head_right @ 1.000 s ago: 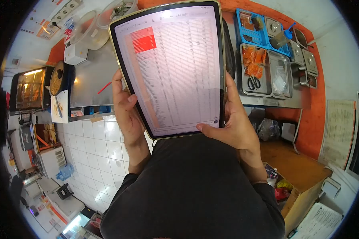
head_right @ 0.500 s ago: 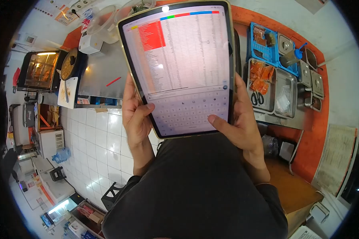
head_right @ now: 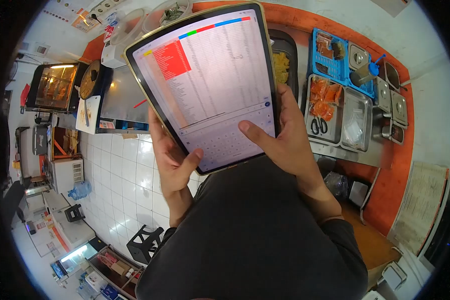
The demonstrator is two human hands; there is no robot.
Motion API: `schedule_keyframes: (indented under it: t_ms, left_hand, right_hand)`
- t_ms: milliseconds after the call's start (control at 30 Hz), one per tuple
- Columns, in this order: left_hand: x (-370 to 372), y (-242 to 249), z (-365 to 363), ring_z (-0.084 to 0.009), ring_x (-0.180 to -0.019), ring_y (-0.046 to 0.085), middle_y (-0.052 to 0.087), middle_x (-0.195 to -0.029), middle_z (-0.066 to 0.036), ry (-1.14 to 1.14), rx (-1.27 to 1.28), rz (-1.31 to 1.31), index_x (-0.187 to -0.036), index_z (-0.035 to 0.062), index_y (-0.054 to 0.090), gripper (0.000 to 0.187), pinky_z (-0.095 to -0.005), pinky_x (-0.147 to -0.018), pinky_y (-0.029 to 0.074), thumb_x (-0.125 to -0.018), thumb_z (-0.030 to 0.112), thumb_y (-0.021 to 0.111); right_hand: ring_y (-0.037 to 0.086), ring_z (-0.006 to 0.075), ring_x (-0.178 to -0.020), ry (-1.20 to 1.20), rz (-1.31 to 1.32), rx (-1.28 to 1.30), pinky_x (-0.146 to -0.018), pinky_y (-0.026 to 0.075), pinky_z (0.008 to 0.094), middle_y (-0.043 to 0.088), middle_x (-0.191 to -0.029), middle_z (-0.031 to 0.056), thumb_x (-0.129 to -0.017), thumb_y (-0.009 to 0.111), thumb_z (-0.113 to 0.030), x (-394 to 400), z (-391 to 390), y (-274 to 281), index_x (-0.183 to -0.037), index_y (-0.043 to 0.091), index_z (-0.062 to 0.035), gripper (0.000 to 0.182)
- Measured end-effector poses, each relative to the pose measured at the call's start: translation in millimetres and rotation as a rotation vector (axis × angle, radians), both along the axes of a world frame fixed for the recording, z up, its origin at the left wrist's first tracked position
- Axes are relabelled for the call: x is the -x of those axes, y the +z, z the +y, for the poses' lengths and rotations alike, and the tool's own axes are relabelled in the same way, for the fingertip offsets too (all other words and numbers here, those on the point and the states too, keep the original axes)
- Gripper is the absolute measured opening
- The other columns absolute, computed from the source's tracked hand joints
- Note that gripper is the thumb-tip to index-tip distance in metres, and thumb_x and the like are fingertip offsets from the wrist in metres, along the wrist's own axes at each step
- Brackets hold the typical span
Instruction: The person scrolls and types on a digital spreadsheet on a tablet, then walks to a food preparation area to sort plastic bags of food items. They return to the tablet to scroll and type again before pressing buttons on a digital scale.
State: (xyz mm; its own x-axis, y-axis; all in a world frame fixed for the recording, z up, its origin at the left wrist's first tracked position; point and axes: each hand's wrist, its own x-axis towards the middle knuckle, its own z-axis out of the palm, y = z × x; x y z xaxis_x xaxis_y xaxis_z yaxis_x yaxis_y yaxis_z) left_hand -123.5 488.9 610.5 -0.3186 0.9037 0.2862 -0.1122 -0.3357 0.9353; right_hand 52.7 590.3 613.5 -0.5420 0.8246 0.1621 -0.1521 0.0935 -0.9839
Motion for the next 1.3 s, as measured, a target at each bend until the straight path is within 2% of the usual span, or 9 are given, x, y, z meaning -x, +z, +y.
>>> schedule_keyframes:
  t_ms: [167,300,367,467,767,800,1067,1133,1300]
  left_hand:
    - [-9.6,-0.8,1.2,-0.0256,-0.135,0.028,0.03,-0.141,-0.017,0.003,0.066,0.036,-0.147,0.0034,0.001,0.101,-0.0381,-0.109,0.025,-0.059,-0.009,0.048]
    - [-10.8,0.4,8.5,-0.0248,-0.134,0.029,0.03,-0.141,-0.016,0.013,0.063,0.102,-0.147,0.0034,0.001,0.1,-0.0378,-0.108,0.026,-0.059,-0.009,0.048]
    - [-14.7,0.8,12.3,-0.0245,-0.13,0.037,0.037,-0.138,-0.015,0.063,0.047,0.029,-0.146,0.0021,0.007,0.1,-0.0371,-0.107,0.03,-0.059,-0.004,0.054]
    - [-15.7,0.0,15.6,-0.0245,-0.13,0.038,0.035,-0.14,-0.016,0.077,0.028,0.049,-0.146,0.0007,0.007,0.099,-0.0363,-0.107,0.031,-0.06,-0.005,0.055]
    - [-17.7,-2.7,19.6,-0.0243,-0.127,0.041,0.037,-0.139,-0.016,0.116,0.043,0.08,-0.146,-0.0007,0.009,0.101,-0.035,-0.104,0.034,-0.06,-0.004,0.061]
    - [-15.2,-3.5,17.1,-0.0261,-0.129,0.038,0.032,-0.141,-0.016,0.044,0.038,0.087,-0.147,0.0029,0.001,0.103,-0.0379,-0.105,0.033,-0.06,-0.008,0.054]
    - [-23.2,-7.9,14.1,-0.0262,-0.133,0.031,0.028,-0.144,-0.016,0.035,0.038,0.015,-0.147,0.0017,-0.001,0.106,-0.037,-0.108,0.026,-0.059,-0.002,0.059]
    - [-26.3,-12.8,11.1,-0.0251,-0.137,0.023,0.023,-0.146,-0.016,0.026,0.087,-0.01,-0.147,0.0007,-0.001,0.105,-0.0359,-0.11,0.02,-0.06,-0.002,0.059]
    - [-28.4,-36.3,2.4,-0.0239,-0.138,0.02,0.022,-0.147,-0.013,0.041,0.144,-0.091,-0.148,0.0068,0.002,0.102,-0.0375,-0.11,0.019,-0.063,-0.003,0.057]
  right_hand:
    - [0.053,0.0184,-0.108,-0.071,-0.013,0.014,-0.093,0.043,0.0319,0.053,-0.114,0.0145,-0.078,0.074,-0.01,0.4,6.1,-5.3,-0.122,0.036,0.0003,0.059]
    - [0.051,0.0191,-0.111,-0.022,0.023,0.059,-0.096,0.041,0.0327,0.052,-0.117,0.0147,-0.078,0.074,-0.01,-9.2,10.5,-7.7,-0.126,0.035,0.0013,0.062]
    - [0.047,0.0195,-0.116,-0.007,0.041,0.061,-0.1,0.035,0.0328,0.05,-0.122,0.0148,-0.079,0.071,-0.007,-13.2,11.3,-7.6,-0.132,0.032,0.003,0.066]
    - [0.043,0.0196,-0.12,-0.008,0.046,0.047,-0.104,0.03,0.0322,0.047,-0.127,0.0146,-0.08,0.067,-0.001,-18.9,12.4,-9.1,-0.137,0.028,0.0048,0.069]
    - [0.043,0.0189,-0.122,0.117,0.154,0.203,-0.102,0.031,0.0304,0.046,-0.132,0.0168,-0.083,0.055,0.004,-36.8,16.8,-6.7,-0.139,0.026,0.0065,0.063]
    - [0.043,0.0189,-0.122,0.111,0.15,0.201,-0.102,0.031,0.0304,0.046,-0.132,0.0168,-0.083,0.055,0.004,-37.7,17.4,-6.3,-0.139,0.026,0.0065,0.063]
    - [0.051,0.016,-0.112,-0.021,0.156,0.369,-0.098,0.036,0.0293,0.057,-0.12,0.0121,-0.09,0.051,-0.004,-33.8,25.3,-22.7,-0.136,0.034,0.0046,0.049]
    - [0.051,0.0153,-0.111,0.044,0.162,0.39,-0.097,0.036,0.0288,0.057,-0.119,0.0113,-0.09,0.051,-0.004,-38.6,32.3,-25.7,-0.134,0.037,0.0045,0.047]
    - [0.051,0.0151,-0.11,0.108,0.085,0.493,-0.096,0.037,0.028,0.056,-0.118,0.0105,-0.089,0.049,-0.005,-38.0,34.1,-38.5,-0.131,0.041,0.0036,0.044]
